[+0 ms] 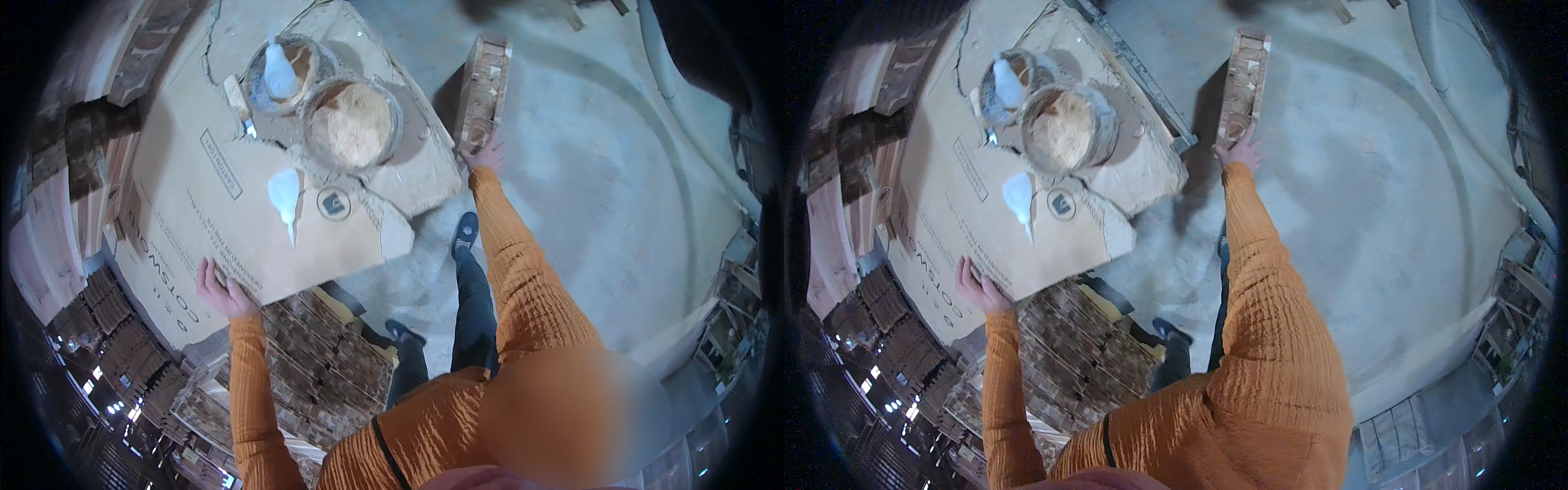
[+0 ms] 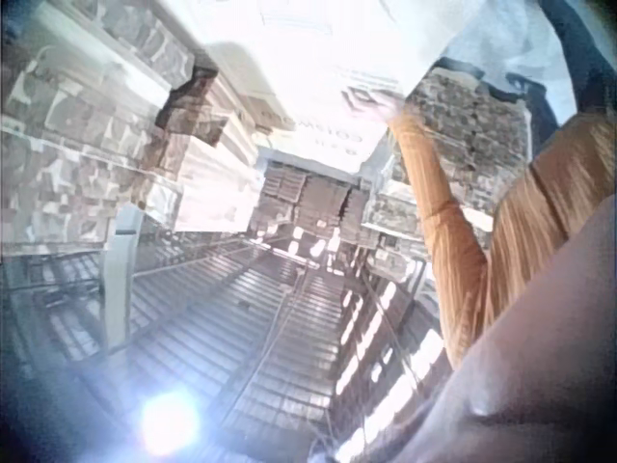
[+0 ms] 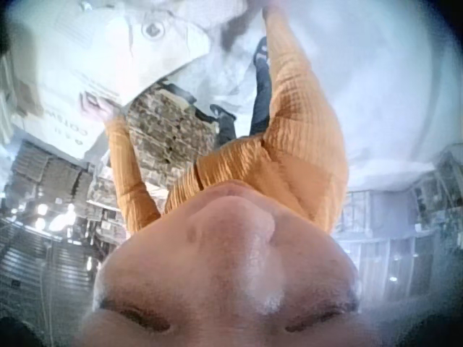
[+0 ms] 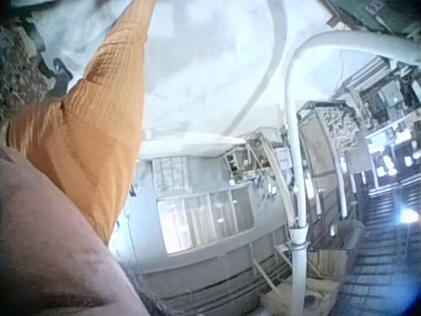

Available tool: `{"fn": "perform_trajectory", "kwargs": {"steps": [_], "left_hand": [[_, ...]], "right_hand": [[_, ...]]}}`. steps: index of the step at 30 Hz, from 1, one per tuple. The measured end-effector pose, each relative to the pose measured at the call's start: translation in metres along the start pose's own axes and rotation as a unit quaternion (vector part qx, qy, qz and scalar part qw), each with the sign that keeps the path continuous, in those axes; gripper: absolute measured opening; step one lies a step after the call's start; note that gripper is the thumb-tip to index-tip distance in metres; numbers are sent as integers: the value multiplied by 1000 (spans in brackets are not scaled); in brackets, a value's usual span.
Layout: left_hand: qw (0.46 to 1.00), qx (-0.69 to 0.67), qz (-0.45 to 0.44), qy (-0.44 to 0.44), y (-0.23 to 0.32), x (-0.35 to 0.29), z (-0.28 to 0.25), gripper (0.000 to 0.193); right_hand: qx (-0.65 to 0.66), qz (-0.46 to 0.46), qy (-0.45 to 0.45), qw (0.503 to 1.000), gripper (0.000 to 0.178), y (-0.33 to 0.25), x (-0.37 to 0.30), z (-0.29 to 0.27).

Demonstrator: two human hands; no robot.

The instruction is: The person repeatedly picks up stacks of wooden planks from a table, carries them to a nearby pile, and places them on top. The person also handles small white items and a container of paste, occasionally applying the paste to the wood before stacking.

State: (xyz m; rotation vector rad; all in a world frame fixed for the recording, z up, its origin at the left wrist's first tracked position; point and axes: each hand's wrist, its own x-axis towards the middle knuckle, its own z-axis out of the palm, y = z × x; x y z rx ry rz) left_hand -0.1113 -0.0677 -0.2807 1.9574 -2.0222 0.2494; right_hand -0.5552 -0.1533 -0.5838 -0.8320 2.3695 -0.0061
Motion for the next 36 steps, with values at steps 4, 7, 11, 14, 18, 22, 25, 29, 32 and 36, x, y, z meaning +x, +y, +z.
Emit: {"fn": "perform_trajectory", "kwargs": {"steps": [4, 7, 11, 14, 18, 22, 25, 29, 32, 36], "left_hand": [[999, -42, -24, -11, -1, -1, 4, 48], [996, -76, -36, 1, -2, 0, 11, 49], [998, -43, -28, -24, -6, -5, 7, 49], [995, -86, -42, -12, -7, -5, 10, 51], [995, -81, -58, -9, -3, -2, 12, 50], [997, -61, -37, 9, -1, -3, 8, 46], [999, -44, -2, 11, -5, 4, 8, 45], [999, -30, 6, 38, -3, 2, 5, 44], [998, -20, 8, 51, -5, -2, 4, 42], [998, 5, 7, 57, -11, -8, -2, 42]], "right_hand": [[-29, 23, 25, 999, 114, -20, 29, 22], [-52, 31, 43, 997, 116, -28, 47, 37], [-56, 54, -2, 997, 115, -30, 61, 39], [-80, 33, -3, 996, 113, -29, 66, 41], [-72, 31, -4, 997, 113, -8, 71, 32], [-4, 13, -10, 1000, 114, 6, 53, 22], [-10, -14, 6, 1000, 115, 39, 44, 11], [22, 2, -46, 999, 114, 66, 15, 7], [-56, -29, -57, 996, 112, 84, -9, 5], [-44, -2, -111, 993, 113, 89, -35, 6]]}}
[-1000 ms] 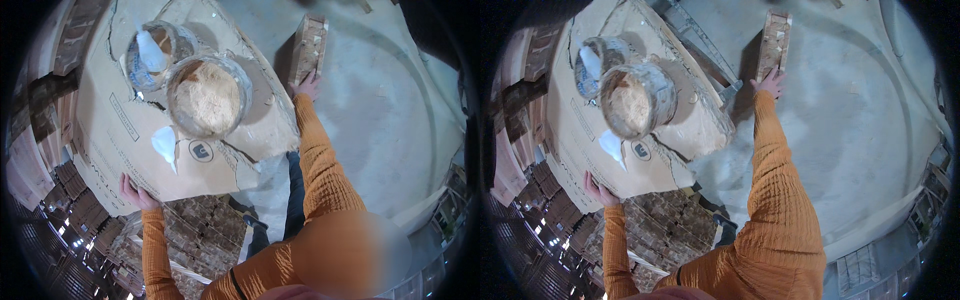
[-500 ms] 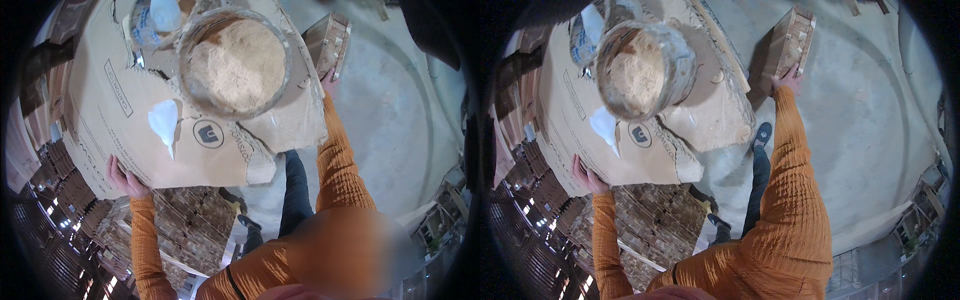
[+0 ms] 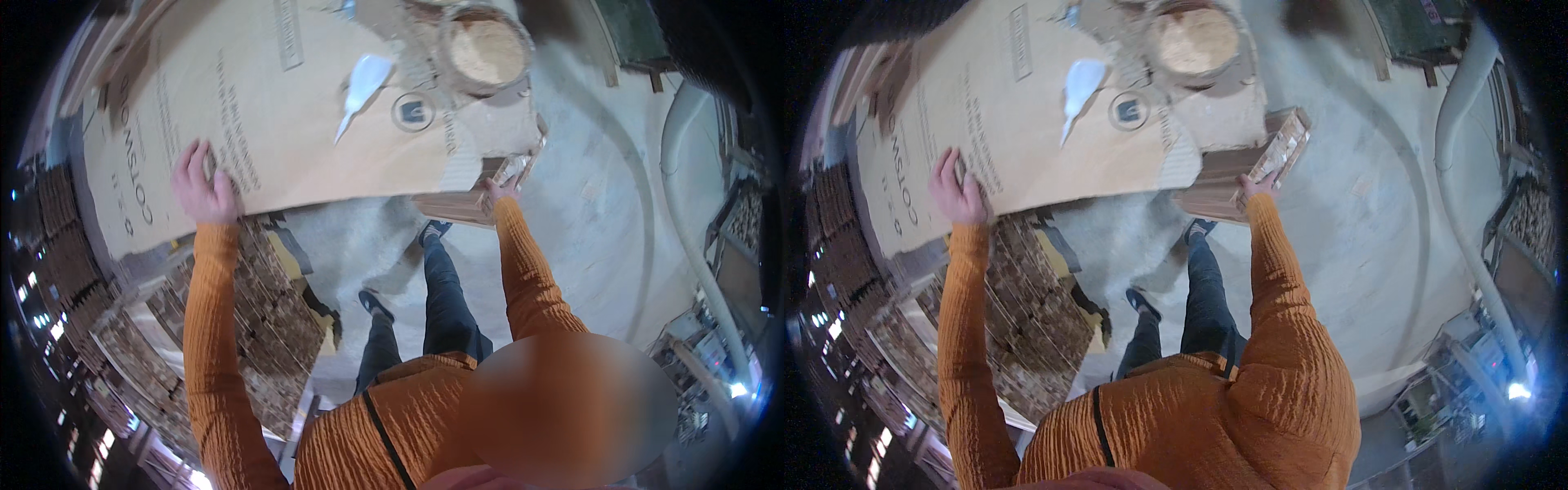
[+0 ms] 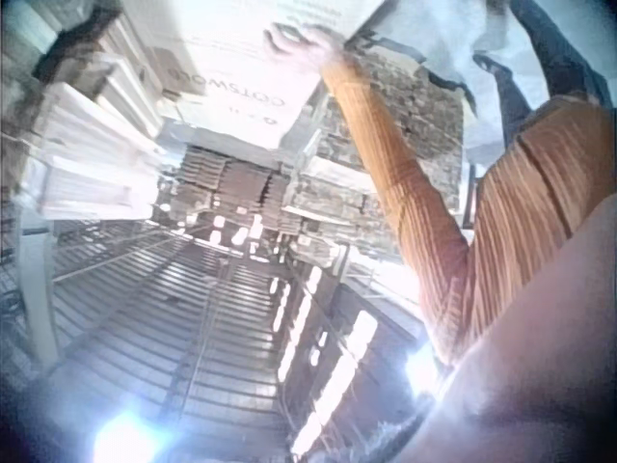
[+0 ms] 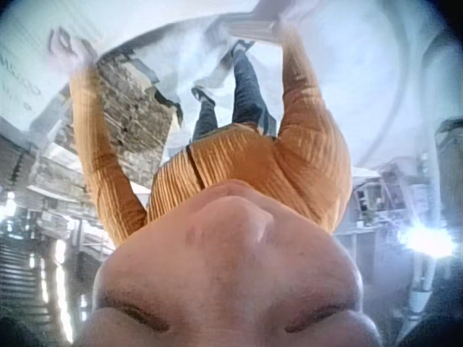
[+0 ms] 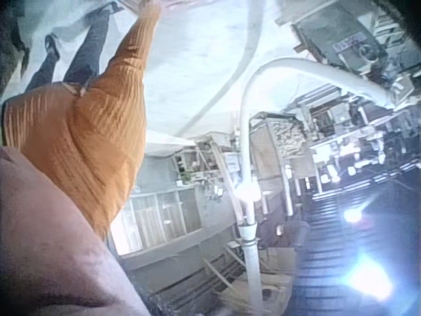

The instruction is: The person repeatedly picks up stacks of wooden planks from a table, carries them to a nearby pile, and places them on top. The person also handles small white items and a container of paste, occasionally applying the paste to the wood before stacking.

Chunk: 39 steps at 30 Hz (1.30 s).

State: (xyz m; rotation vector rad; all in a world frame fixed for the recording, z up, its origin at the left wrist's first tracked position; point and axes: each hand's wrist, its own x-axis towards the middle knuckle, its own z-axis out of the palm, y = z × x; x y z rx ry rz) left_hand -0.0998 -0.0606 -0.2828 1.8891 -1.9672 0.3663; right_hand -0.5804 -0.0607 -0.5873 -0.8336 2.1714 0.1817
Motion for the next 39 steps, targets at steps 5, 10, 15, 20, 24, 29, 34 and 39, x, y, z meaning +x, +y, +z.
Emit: {"fn": "perform_trajectory", "kwargs": {"steps": [5, 10, 15, 20, 24, 29, 34, 39], "left_hand": [[999, 9, -11, 30, -4, 2, 3, 39], [995, -3, -39, 94, 0, -21, 2, 33], [974, -120, -68, 180, 24, -145, -19, 29], [647, -271, -688, -185, 29, -434, -2, 48], [326, -480, -785, -217, 70, -468, -28, 57], [111, -711, -682, -129, 83, -492, -47, 52], [91, -779, -614, -94, 79, -496, -86, 50], [171, -785, -595, -7, 62, -501, -174, 59]], "right_hand": [[207, 30, -172, 963, 108, 38, 4, 13], [168, 100, -249, 949, 91, 62, -75, 41], [132, 133, -382, 905, 90, 75, -190, 15], [67, 177, -442, 877, 88, 64, -277, -33], [86, 157, -501, 847, 86, 82, -322, -51], [60, 151, -456, 875, 83, 82, -379, -55], [95, 107, -465, 873, 78, 82, -417, -66], [93, 3, -447, 890, 72, 62, -491, -76]]}}
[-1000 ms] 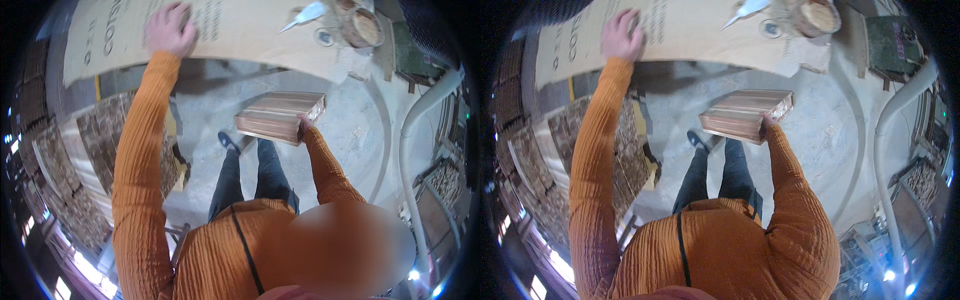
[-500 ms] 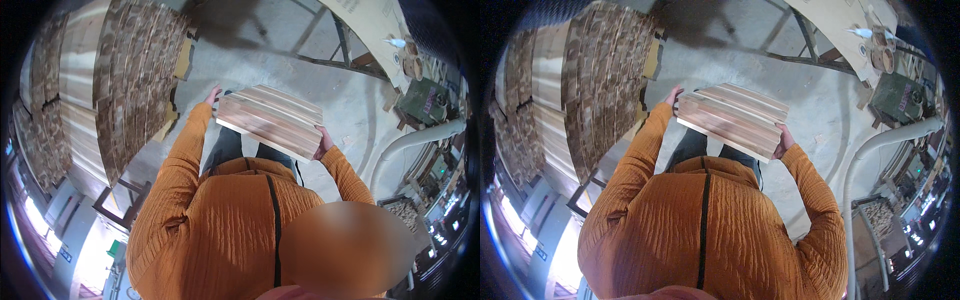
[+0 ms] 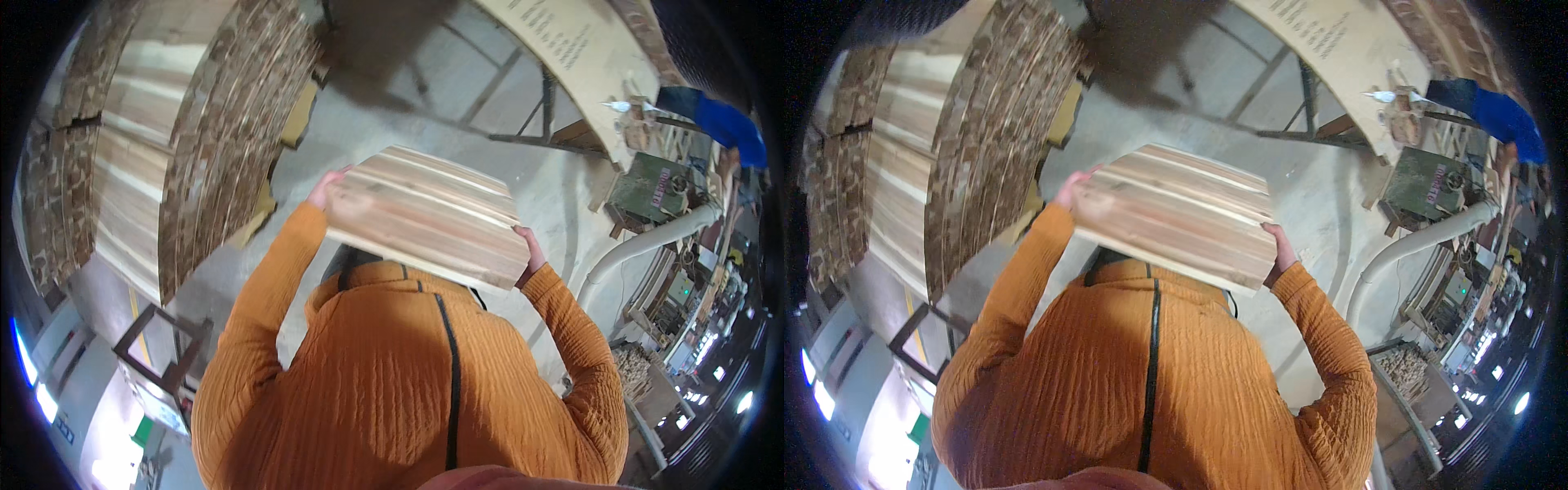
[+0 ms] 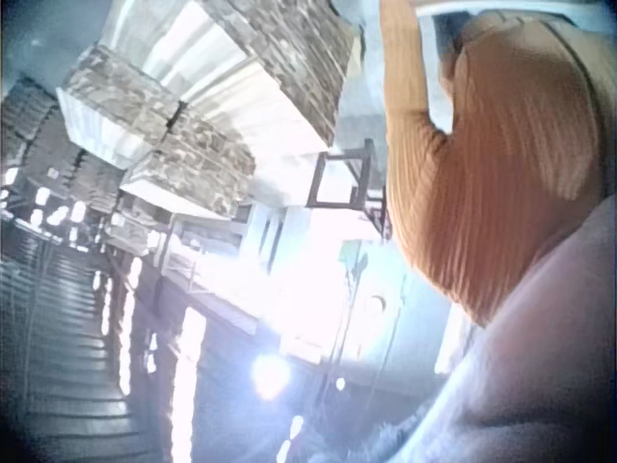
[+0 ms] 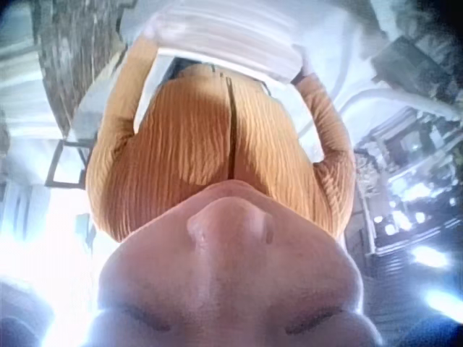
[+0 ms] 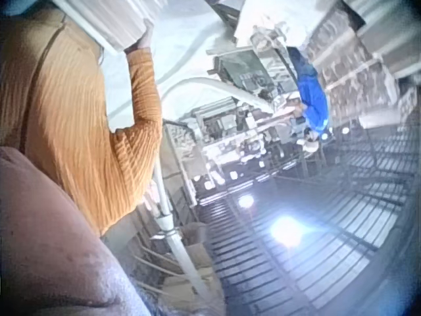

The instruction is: The person repeatedly picks up stacks of wooden planks from a table, carries them to a nearby pile, and places them on top. The person also handles small white items and a container of paste, occasionally applying the paste to the wood before stacking.

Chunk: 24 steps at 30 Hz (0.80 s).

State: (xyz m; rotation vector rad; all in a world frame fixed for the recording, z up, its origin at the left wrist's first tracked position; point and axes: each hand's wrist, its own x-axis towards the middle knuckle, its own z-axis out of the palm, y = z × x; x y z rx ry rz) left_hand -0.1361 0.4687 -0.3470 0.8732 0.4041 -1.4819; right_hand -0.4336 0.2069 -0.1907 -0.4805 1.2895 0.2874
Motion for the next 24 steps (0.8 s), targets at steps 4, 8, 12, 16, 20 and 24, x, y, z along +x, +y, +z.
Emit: {"fn": "perform_trajectory", "kwargs": {"steps": [4, 8, 12, 16, 20, 24], "left_hand": [[975, 133, 176, -3, 43, -68, 15, 69], [942, 133, 309, 2, 76, -149, 70, 71], [889, 145, 433, -24, 101, -202, 121, 73], [844, 157, 510, -54, 119, -206, 168, 73], [832, 135, 530, -91, 143, -167, 221, 67], [860, 119, 489, -88, 168, -111, 287, 54]], "right_hand": [[-21, -108, -23, 994, 70, -11, -26, 26], [-57, -198, -110, 972, 68, -36, -62, 55], [-81, -276, -154, 945, 67, -66, -100, 78], [-51, -340, -179, 922, 66, -114, -131, 89], [-41, -378, -196, 904, 64, -189, -132, 68], [-15, -409, -153, 899, 67, -284, -127, 29]]}}
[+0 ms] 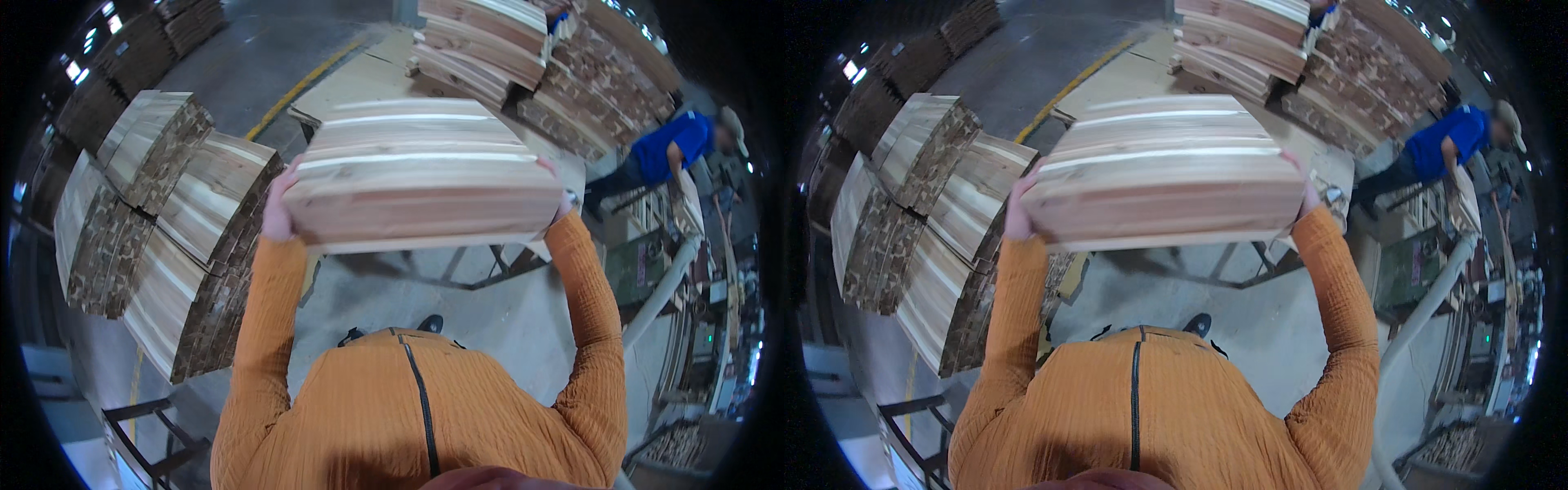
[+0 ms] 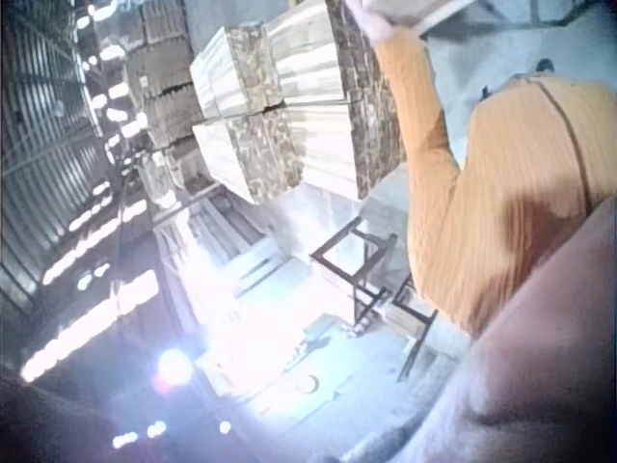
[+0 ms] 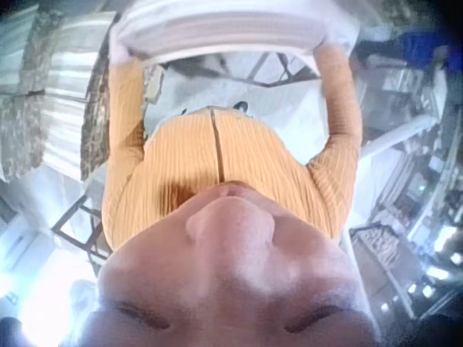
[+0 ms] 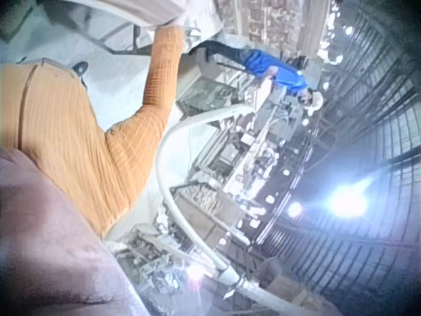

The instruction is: The person repeatedly picks up stacks of wooden planks from a table, carries them to a nearby pile, and places them on top. The person also handles small white items and a container of paste, occasionally applying the paste to the wood before stacking.

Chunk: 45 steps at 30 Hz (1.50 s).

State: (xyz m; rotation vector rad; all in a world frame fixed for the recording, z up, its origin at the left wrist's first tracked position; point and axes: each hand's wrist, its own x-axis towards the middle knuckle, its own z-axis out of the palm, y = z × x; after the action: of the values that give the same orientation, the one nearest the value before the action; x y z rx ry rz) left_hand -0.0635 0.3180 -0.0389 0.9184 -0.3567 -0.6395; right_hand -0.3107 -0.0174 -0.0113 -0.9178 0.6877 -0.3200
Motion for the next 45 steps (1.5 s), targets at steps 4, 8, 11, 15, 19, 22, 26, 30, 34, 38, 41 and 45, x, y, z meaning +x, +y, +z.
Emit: {"fn": "perform_trajectory", "kwargs": {"steps": [4, 8, 11, 15, 19, 22, 26, 30, 34, 38, 41, 45], "left_hand": [[985, -44, -116, 117, -25, 46, 65, 49], [986, -31, -163, 20, -22, 63, 145, 69], [988, -18, -150, 24, -29, 76, 155, 72], [996, 15, -85, 18, -37, 83, 154, 73], [911, 368, 185, -26, -69, 74, 124, 103], [735, 600, 314, 16, -77, 79, 120, 128], [717, 568, 404, 7, -66, 111, 128, 127], [809, 425, 401, -65, -72, 135, 137, 126], [825, 384, 412, -41, -83, 136, 138, 121], [703, 492, 512, 44, -98, 135, 146, 117], [703, 469, 532, 48, -118, 132, 167, 115], [756, 390, 523, 46, -137, 111, 175, 113]], "right_hand": [[116, -32, -104, 987, 64, -66, 33, -30], [58, -123, -121, 983, 53, -102, 76, -73], [-20, -155, -79, 985, 43, -120, 108, -94], [-120, -178, -48, 976, 43, -138, 123, -77], [-213, -207, -23, 955, 46, -150, 124, -60], [-225, -217, -9, 950, 47, -156, 126, -60], [-236, -213, -7, 948, 48, -159, 125, -55], [-231, -193, -25, 953, 49, -164, 129, -65], [-219, -206, -2, 954, 46, -159, 135, -62], [-257, -229, 58, 937, 50, -167, 140, -63], [-329, -282, 104, 895, 55, -175, 147, -107], [-309, -315, 157, 884, 47, -150, 150, -164]]}}
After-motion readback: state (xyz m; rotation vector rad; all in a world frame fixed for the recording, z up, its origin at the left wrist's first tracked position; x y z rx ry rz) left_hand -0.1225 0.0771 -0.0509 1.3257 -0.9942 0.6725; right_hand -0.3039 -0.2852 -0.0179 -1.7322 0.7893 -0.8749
